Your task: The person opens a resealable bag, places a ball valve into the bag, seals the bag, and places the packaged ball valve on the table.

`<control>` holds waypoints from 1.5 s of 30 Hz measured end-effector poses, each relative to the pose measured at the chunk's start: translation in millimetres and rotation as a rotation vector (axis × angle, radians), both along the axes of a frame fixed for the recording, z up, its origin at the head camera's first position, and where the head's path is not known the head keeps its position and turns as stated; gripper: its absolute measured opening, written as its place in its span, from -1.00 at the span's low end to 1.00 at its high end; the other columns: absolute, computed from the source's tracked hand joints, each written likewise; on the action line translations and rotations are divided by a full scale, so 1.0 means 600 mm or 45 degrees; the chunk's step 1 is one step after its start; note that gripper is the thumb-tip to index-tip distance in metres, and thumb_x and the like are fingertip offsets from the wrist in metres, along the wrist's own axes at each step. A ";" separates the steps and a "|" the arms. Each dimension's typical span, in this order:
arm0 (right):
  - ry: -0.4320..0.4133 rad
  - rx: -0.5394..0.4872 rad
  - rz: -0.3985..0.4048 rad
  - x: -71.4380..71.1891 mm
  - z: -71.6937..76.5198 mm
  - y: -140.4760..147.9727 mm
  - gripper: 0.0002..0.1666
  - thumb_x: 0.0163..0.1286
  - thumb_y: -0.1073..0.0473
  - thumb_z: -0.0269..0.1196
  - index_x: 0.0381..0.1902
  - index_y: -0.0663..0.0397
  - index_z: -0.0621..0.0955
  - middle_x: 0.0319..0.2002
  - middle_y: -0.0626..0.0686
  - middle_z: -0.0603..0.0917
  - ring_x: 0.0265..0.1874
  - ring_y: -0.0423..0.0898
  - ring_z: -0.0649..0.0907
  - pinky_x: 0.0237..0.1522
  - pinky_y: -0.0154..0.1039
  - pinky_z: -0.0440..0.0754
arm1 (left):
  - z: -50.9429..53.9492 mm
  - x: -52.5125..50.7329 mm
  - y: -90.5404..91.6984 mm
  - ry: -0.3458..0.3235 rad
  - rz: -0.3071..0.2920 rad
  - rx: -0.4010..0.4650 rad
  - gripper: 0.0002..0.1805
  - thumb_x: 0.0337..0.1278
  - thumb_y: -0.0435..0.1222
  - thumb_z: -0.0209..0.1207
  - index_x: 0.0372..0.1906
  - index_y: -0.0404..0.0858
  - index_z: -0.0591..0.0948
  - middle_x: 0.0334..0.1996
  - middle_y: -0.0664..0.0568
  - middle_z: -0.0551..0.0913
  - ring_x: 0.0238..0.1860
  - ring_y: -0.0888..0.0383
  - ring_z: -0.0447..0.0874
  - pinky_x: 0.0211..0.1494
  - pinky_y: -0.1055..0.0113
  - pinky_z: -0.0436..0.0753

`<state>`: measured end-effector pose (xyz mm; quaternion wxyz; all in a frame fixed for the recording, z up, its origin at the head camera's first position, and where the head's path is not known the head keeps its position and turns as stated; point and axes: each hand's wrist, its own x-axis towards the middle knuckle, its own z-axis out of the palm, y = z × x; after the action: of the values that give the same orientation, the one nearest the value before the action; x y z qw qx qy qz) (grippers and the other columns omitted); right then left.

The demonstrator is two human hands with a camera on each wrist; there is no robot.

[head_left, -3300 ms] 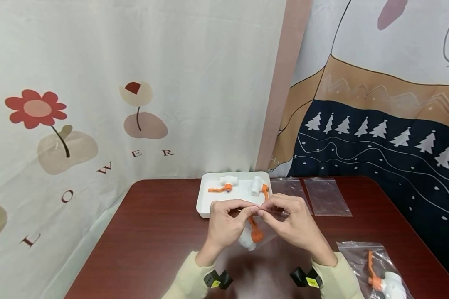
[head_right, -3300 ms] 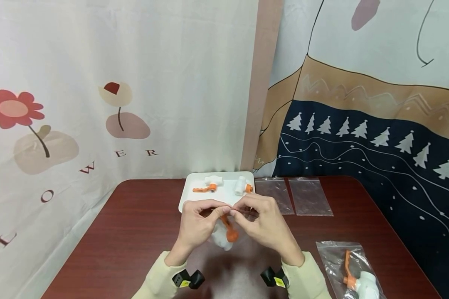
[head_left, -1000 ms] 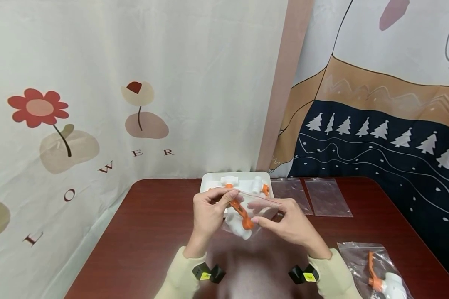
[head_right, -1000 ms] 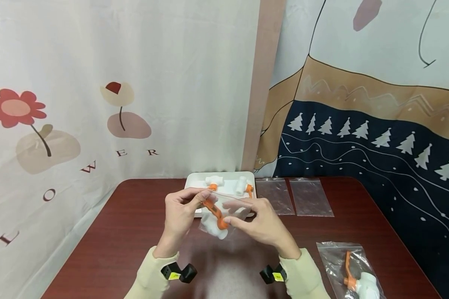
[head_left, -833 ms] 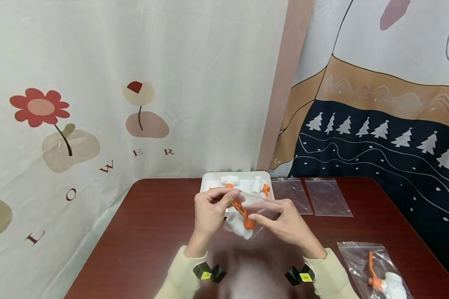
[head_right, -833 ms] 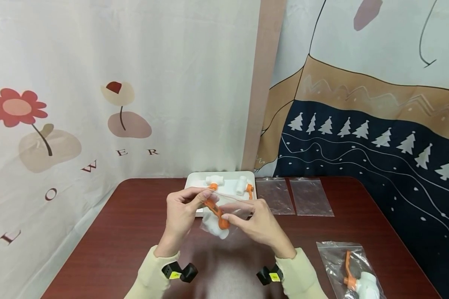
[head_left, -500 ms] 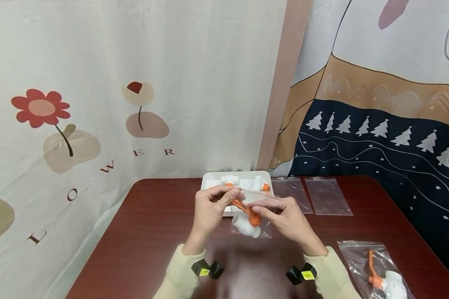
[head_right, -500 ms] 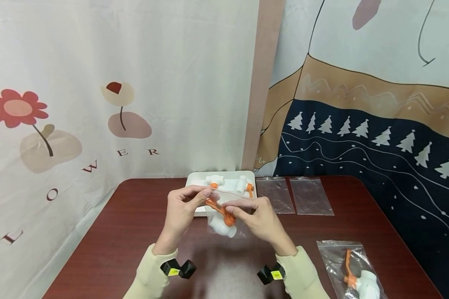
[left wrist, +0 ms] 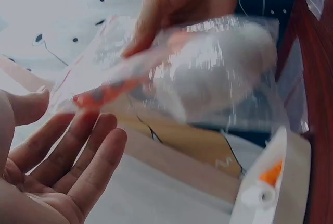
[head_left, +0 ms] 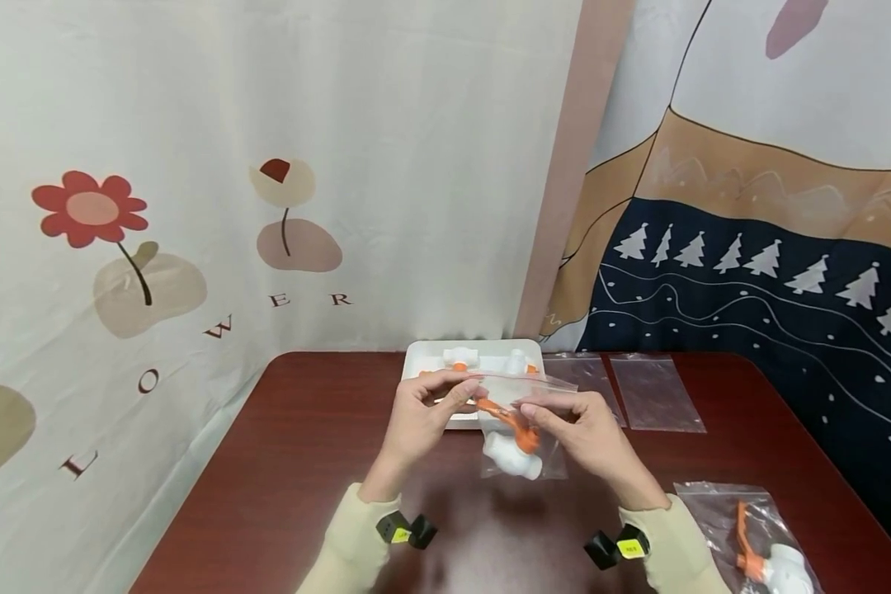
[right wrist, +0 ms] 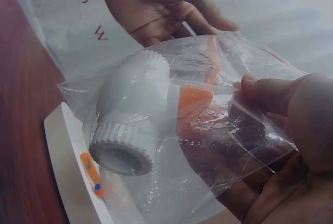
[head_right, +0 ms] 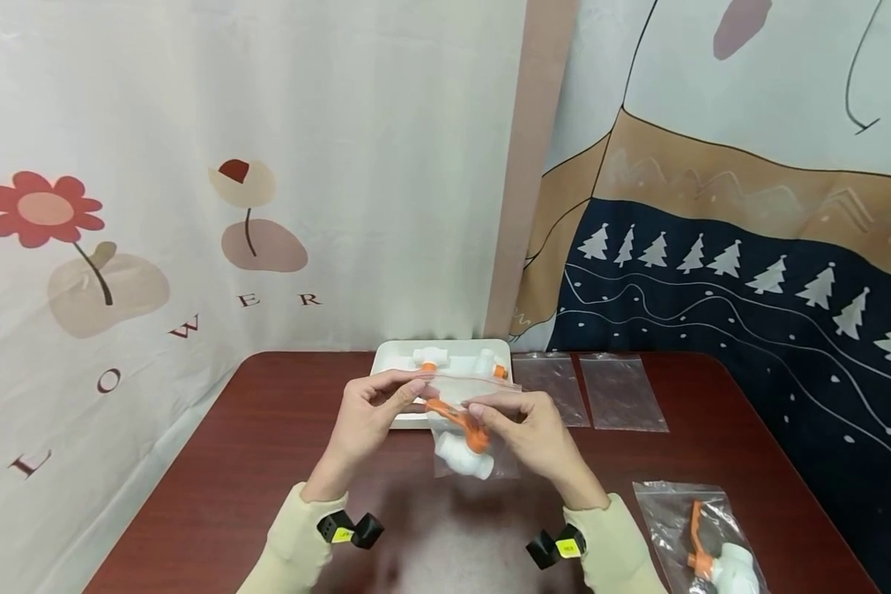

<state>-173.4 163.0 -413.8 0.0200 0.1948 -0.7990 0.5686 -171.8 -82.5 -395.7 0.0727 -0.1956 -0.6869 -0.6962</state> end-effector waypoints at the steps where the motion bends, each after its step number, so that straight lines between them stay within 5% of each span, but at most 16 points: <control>1: -0.020 0.019 -0.013 0.000 0.001 0.004 -0.77 0.37 0.07 0.41 -0.06 -0.05 0.82 -0.11 0.01 0.83 -0.13 -0.27 0.67 -0.15 -0.38 0.65 | -0.002 -0.002 -0.003 -0.024 0.008 -0.022 -0.73 0.30 -0.33 0.33 -0.01 -0.44 0.73 -0.21 -0.39 0.78 -0.19 0.09 0.85 -0.05 0.13 0.80; 6: -0.119 0.095 -0.074 0.000 0.009 0.025 -0.72 0.39 -0.02 0.39 -0.03 -0.07 0.82 -0.10 -0.01 0.83 -0.07 -0.17 0.68 -0.10 -0.32 0.65 | -0.021 -0.017 -0.023 -0.127 0.080 -0.172 -0.73 0.27 -0.27 0.37 -0.02 -0.33 0.76 -0.09 -0.19 0.80 -0.07 -0.10 0.82 -0.01 0.25 0.79; 12: -0.171 0.187 -0.166 -0.005 0.017 0.059 -0.61 0.41 -0.09 0.36 0.02 0.00 0.79 0.01 0.07 0.80 -0.07 -0.09 0.63 -0.13 -0.28 0.63 | -0.057 -0.043 -0.056 -0.077 0.208 -0.447 -0.78 0.25 -0.19 0.40 -0.03 -0.09 0.80 0.05 0.05 0.79 0.05 0.18 0.76 -0.03 0.39 0.73; 19: -0.220 0.317 -0.261 -0.011 0.026 0.118 -0.47 0.44 -0.21 0.30 0.11 0.06 0.75 0.11 0.15 0.73 -0.01 -0.01 0.58 -0.13 -0.26 0.58 | -0.101 -0.059 -0.091 -0.016 0.301 -0.786 -0.77 0.19 -0.32 0.40 -0.04 -0.19 0.79 -0.13 -0.01 0.83 -0.05 0.06 0.78 0.07 0.05 0.74; 24: -0.285 0.316 -0.263 -0.014 0.028 0.178 -0.39 0.50 -0.18 0.24 0.20 0.21 0.67 0.11 0.22 0.70 -0.10 -0.16 0.65 -0.16 -0.28 0.69 | -0.122 -0.062 -0.107 -0.009 0.314 -0.977 -0.79 0.13 -0.38 0.41 -0.10 -0.27 0.81 -0.14 -0.01 0.82 -0.06 -0.01 0.75 0.07 0.00 0.70; 32: -0.456 0.212 -0.151 -0.021 0.020 0.279 -0.32 0.59 -0.10 0.14 0.34 0.40 0.51 -0.04 -0.05 0.82 -0.15 -0.29 0.77 -0.14 -0.23 0.79 | -0.132 -0.069 -0.110 0.096 0.365 -1.208 -0.85 0.07 -0.48 0.38 -0.24 -0.26 0.83 -0.27 0.02 0.81 -0.12 0.02 0.74 -0.03 0.16 0.68; 37: -0.616 0.300 -0.179 -0.026 0.013 0.352 -0.29 0.62 -0.12 0.08 0.38 0.39 0.46 -0.04 -0.18 0.77 -0.17 -0.29 0.75 -0.11 -0.22 0.78 | -0.136 -0.070 -0.107 0.139 0.411 -1.285 -0.83 0.08 -0.51 0.36 -0.37 -0.17 0.83 -0.41 0.11 0.76 -0.34 0.18 0.69 -0.26 0.30 0.64; 45: -0.767 0.491 -0.248 -0.033 0.014 0.464 -0.17 0.67 -0.17 -0.06 0.37 0.60 0.36 -0.17 -0.08 0.78 -0.26 -0.21 0.75 -0.17 -0.17 0.78 | -0.143 -0.069 -0.106 0.209 0.509 -1.317 -0.73 0.02 -0.55 0.32 -0.44 -0.09 0.81 -0.51 0.20 0.69 -0.41 0.17 0.65 -0.31 0.25 0.62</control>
<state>-193.1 441.2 -405.6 -0.1991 -0.0582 -0.8762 0.4349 -213.0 -146.3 -481.8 0.1509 -0.1253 -0.9547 -0.2238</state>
